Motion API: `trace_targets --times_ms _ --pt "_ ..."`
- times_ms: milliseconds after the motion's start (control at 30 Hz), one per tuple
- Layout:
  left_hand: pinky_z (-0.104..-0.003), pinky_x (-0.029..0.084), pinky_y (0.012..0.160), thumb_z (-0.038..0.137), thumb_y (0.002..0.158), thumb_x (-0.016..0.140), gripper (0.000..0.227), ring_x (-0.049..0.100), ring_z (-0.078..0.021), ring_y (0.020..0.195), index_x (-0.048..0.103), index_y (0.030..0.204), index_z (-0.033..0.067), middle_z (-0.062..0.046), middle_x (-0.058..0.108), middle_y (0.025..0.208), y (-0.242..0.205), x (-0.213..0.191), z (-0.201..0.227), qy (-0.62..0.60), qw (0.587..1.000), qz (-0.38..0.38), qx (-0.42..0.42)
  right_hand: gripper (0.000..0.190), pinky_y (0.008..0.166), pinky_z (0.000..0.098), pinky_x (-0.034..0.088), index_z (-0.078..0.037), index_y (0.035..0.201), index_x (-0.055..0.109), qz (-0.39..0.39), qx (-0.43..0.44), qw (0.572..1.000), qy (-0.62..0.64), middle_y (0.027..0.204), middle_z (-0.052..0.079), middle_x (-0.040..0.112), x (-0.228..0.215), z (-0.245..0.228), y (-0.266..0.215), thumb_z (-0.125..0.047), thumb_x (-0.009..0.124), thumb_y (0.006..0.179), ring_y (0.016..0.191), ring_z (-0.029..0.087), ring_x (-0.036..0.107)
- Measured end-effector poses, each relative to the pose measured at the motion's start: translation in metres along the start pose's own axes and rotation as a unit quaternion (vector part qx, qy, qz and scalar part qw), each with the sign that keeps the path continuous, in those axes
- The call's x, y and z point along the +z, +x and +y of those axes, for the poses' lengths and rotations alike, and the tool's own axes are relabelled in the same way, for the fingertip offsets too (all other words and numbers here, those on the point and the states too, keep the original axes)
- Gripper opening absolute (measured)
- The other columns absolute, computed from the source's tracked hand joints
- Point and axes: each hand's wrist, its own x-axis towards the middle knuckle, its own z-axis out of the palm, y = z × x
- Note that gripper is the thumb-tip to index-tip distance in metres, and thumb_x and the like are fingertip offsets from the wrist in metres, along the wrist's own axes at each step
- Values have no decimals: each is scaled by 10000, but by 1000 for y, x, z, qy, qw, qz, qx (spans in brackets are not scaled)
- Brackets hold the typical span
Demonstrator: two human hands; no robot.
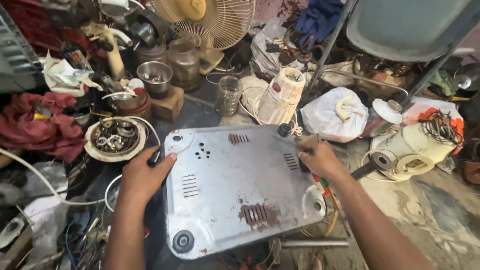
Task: The person repairs an appliance by removing the back panel with a screwdriver, handling a small black component, and then reattaching the panel and its feet by hand and with a screwdriver.
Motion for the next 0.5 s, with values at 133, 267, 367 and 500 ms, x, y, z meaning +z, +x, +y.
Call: trace_targets --times_ms 133,267,367,500 --pt "-412 544 929 510 739 820 704 729 -355 1061 709 1263 53 -256 741 1123 1 0 -3 -35 999 -1 -1 269 909 430 559 -145 1084 790 46 -59 994 -76 1100 146 760 12 -10 1 -215 685 847 1017 345 721" --pt "-392 560 895 469 699 838 701 750 -327 1008 710 1250 55 -226 754 1129 3 1 -8 -27 1000 -16 -1 286 904 469 548 -155 1110 781 32 2 993 -112 1109 156 747 11 -22 -7 -192 694 840 1029 367 712" --pt "-362 560 905 417 731 792 665 770 -292 998 687 1298 86 -204 764 1161 1 -4 -8 -56 997 -54 16 296 917 468 543 -142 1110 790 55 -51 994 -83 1105 167 752 12 -17 -11 -190 708 830 1031 382 708" --pt "-364 531 948 386 742 826 711 717 -314 1092 629 1345 64 -238 702 1241 -4 -10 0 -46 997 -57 3 303 926 445 556 -112 1136 765 70 -43 995 -49 1092 175 763 22 -4 -8 -203 699 855 1033 371 725"
